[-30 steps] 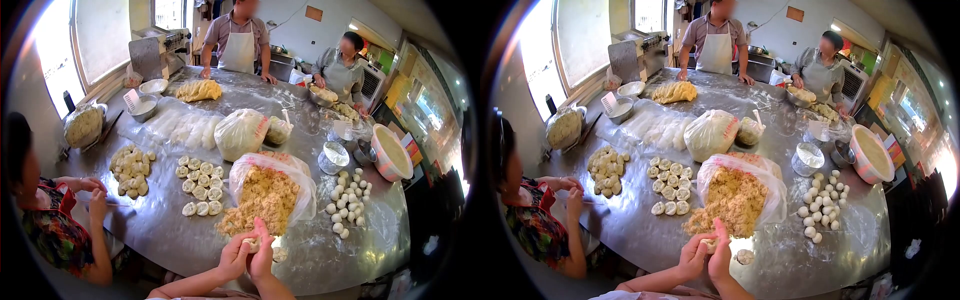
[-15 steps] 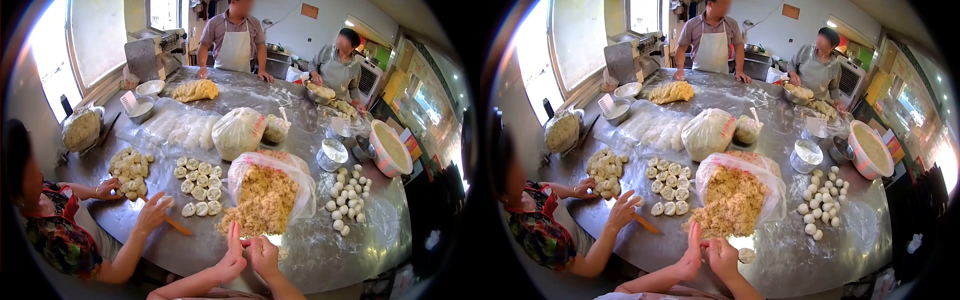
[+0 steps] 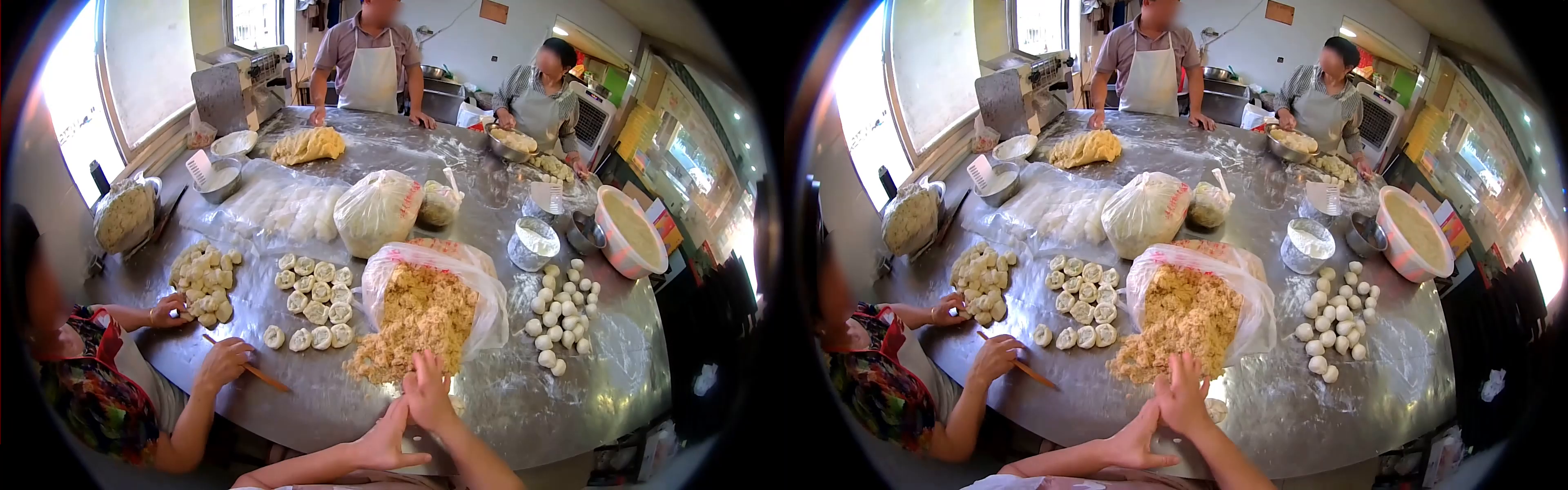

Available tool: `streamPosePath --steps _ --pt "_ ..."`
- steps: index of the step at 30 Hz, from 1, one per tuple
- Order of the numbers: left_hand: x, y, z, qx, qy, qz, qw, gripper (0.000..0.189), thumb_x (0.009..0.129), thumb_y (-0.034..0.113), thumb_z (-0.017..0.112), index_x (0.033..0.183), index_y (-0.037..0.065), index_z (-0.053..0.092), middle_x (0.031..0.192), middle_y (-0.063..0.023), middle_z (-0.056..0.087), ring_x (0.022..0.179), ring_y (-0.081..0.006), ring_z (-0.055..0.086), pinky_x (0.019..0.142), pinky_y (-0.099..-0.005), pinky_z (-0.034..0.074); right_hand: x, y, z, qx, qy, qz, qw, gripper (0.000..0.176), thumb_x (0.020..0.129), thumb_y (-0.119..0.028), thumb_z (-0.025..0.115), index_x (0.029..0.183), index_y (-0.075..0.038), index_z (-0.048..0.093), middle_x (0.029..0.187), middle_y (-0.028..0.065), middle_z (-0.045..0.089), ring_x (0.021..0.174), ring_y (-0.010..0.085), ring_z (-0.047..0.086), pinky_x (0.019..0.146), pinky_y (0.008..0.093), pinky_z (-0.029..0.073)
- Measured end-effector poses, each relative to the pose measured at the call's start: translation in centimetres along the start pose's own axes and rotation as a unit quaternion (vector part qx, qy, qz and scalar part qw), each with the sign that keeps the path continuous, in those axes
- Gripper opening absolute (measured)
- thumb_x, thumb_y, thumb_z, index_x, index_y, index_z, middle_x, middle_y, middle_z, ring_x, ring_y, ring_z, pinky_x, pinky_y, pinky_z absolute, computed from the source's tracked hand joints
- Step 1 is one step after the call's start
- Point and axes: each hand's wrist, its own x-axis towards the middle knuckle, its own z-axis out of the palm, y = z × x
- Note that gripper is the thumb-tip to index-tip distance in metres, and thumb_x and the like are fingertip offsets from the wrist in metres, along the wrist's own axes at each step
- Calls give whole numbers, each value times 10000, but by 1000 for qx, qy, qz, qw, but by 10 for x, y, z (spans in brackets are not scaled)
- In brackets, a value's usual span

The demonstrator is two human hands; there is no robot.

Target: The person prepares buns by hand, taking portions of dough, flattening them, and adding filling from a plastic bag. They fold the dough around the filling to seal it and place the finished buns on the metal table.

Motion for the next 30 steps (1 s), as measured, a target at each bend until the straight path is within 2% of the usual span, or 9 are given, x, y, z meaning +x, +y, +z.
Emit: streamPosePath --steps 2,5,10,12,16,18,20,23,30 --pt "-2 -1 2 -18 -6 -32 999 838 712 217 767 1361 -32 300 1326 -234 340 1242 -328 361 1046 -416 323 5 -1 -2 -4 1 28 1000 682 949 -456 403 1405 39 295 1487 283 227 1409 437 145 1086 609 107" --pt "-1 -26 -2 -106 -98 -108 984 839 703 208 755 1366 -25 295 1312 -250 366 1214 -339 392 1033 -416 345 -22 -38 0 -19 5 -104 994 648 953 -416 415 1395 44 305 1483 284 232 1397 441 174 1085 599 135" --pt "-4 3 4 25 3 -46 999 768 692 159 715 1337 -32 344 1281 -247 412 1204 -368 423 1004 -415 378 10 -15 -3 47 22 20 998 621 952 -417 439 1326 73 362 1368 323 372 1336 450 299 1108 470 225" --pt "0 13 2 49 8 -31 998 765 679 147 707 1331 -33 349 1277 -248 410 1202 -372 427 996 -413 385 0 -22 3 48 65 -66 995 609 953 -398 444 1327 74 360 1375 319 365 1333 442 307 1116 462 217" --pt "9 8 -11 107 -185 -203 956 810 677 143 696 1364 -25 301 1319 -288 368 1190 -417 442 969 -430 409 -12 -30 12 89 49 -85 991 568 966 -346 432 1347 66 341 1422 301 308 1354 422 274 1134 437 188" --pt "5 20 -1 53 -64 -162 983 773 685 150 694 1352 -7 338 1302 -265 408 1161 -409 471 940 -435 427 9 -18 5 142 9 24 989 561 981 -316 414 1386 55 297 1463 282 256 1390 395 216 1140 416 163" --pt "3 13 6 111 41 -56 991 669 702 178 701 1294 31 426 1231 -200 503 1088 -374 533 877 -428 459 2 -15 11 190 25 -5 981 581 984 -336 411 1398 51 283 1486 269 226 1411 382 167 1144 413 141" --pt "10 2 -1 129 26 -100 986 570 716 179 687 1222 41 464 1200 -213 510 1116 -406 506 853 -455 476 -24 -37 8 217 -15 -49 975 635 999 -431 346 1413 43 260 1537 247 104 1442 369 16 1152 437 59" --pt "9 -17 -13 87 133 -146 976 239 738 179 690 948 73 650 864 -148 648 779 -372 627 690 -421 510 -34 -26 7 83 124 -158 976 298 830 -195 693 1074 -46 610 1067 133 616 1058 366 553 986 471 393"
